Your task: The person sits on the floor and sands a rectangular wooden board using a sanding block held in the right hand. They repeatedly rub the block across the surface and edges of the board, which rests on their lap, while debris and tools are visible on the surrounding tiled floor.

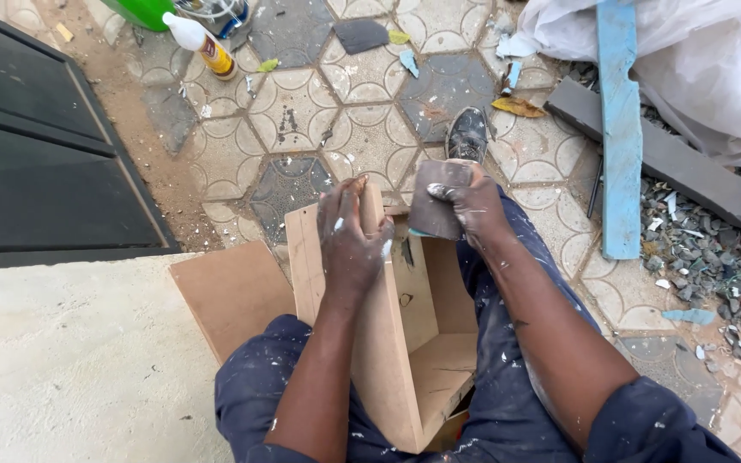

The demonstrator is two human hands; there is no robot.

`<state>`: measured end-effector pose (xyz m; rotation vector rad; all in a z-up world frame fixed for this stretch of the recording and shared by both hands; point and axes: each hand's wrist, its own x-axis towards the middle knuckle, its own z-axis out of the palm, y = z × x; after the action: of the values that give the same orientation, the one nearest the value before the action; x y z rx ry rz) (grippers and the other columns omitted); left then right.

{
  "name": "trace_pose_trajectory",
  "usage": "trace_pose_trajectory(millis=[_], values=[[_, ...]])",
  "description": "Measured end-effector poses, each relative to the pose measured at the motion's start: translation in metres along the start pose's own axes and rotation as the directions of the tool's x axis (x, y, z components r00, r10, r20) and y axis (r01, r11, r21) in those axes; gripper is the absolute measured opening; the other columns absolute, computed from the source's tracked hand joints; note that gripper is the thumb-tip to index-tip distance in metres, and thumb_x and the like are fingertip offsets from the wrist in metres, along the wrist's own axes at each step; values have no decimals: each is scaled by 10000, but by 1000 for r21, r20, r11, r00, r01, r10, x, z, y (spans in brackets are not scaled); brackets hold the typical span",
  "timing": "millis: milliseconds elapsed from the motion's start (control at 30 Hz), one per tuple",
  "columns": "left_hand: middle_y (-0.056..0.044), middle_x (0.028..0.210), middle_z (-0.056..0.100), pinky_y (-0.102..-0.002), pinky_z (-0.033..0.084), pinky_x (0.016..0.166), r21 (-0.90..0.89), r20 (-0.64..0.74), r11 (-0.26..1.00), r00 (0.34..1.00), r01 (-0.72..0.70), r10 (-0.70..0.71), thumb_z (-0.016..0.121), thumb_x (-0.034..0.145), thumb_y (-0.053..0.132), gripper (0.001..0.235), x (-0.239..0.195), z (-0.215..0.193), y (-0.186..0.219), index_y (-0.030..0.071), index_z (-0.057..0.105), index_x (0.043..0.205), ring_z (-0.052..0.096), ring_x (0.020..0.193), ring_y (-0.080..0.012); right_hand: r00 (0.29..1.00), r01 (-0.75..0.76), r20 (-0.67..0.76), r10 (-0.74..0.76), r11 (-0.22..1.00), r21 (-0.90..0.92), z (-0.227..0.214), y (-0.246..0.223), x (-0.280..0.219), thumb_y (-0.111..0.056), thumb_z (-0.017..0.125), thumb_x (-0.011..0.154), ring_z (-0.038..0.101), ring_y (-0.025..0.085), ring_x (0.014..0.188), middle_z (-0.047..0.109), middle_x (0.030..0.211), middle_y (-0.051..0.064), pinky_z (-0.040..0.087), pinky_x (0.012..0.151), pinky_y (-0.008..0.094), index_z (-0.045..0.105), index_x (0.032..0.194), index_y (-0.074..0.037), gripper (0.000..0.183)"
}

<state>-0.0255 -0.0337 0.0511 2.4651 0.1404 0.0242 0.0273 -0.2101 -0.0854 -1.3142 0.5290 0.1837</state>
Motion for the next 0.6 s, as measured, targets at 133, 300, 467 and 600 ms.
trace_pose_trajectory(millis=[133, 300, 467, 600], values=[[-262, 1504, 450, -610, 265, 1198, -22, -22, 1000, 1000, 17, -17, 649, 897, 174, 606, -16, 1, 6, -29, 480, 1442, 368, 1442, -468, 997, -11, -81, 17, 997, 80, -14, -3, -9, -13, 758, 783, 722, 210, 741, 688, 831, 63, 626, 630, 366, 672, 994, -42, 230], [-134, 1258, 573, -550, 358, 1155, -57, -72, 987, 986, 147, -151, 613, 982, 342, 362, 8, 26, -19, 122, 613, 1270, 487, 1334, -360, 994, -113, 13, 112, 979, 171, -13, 3, -23, 9, 762, 716, 754, 286, 682, 726, 809, 146, 651, 572, 435, 729, 987, -28, 276], [-17, 1123, 615, -498, 424, 1065, 44, -118, 979, 974, 200, -194, 642, 941, 537, 303, 36, 35, -32, 235, 641, 974, 544, 1225, -302, 986, -129, 112, 121, 990, 62, 19, -21, -92, -18, 716, 797, 697, 226, 844, 696, 904, 108, 624, 729, 396, 712, 1057, -23, 260], [-102, 1192, 575, -515, 420, 1089, -155, -141, 980, 979, 123, -145, 620, 986, 534, 398, 10, 26, -30, 147, 639, 1078, 531, 1245, -369, 962, -178, 219, 162, 982, 58, 39, -43, -140, -77, 728, 871, 638, 116, 860, 690, 916, 35, 600, 755, 312, 726, 1054, -35, 188]])
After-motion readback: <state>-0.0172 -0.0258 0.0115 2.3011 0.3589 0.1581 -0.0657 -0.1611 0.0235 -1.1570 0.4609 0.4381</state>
